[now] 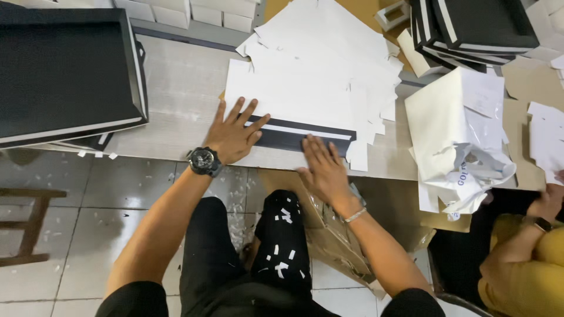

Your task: The person assembles a black rectangular frame by attaching white strips to its edges. They then fold white paper pieces and insert them into the frame. The task is performed on a cluttered table with stacks of frames and paper.

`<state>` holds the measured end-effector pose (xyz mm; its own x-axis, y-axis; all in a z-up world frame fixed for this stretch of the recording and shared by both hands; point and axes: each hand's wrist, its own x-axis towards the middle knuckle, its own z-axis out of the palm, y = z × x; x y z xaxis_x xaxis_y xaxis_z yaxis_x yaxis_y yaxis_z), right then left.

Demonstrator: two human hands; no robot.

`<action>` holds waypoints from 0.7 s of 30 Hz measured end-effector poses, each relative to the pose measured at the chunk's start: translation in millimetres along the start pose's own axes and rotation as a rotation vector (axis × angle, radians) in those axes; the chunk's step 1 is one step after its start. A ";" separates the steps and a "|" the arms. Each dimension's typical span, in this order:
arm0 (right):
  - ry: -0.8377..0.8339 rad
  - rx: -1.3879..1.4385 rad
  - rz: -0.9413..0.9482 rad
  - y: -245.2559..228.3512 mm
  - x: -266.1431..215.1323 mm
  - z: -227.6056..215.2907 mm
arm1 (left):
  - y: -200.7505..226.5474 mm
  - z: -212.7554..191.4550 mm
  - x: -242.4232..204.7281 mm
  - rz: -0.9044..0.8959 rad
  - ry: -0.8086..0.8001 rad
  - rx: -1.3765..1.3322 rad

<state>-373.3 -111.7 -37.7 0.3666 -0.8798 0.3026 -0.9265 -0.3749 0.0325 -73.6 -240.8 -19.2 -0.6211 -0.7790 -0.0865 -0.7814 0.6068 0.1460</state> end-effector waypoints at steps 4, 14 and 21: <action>-0.003 -0.011 0.070 32.7 -33.4 -13.4 | 8.9 -19.8 -5.2 -0.036 -0.072 0.024; -0.156 0.296 0.248 89.8 -22.2 -23.5 | 13.8 -1.9 41.2 -0.017 0.041 0.131; -0.495 0.165 0.259 80.9 80.9 -48.0 | 43.8 -11.4 87.5 -0.006 -0.004 0.105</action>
<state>-422.6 -199.1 35.2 0.1628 -0.9659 -0.2014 -0.9803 -0.1351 -0.1444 -161.4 -284.2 -9.1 -0.6161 -0.7824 -0.0908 -0.7873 0.6151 0.0416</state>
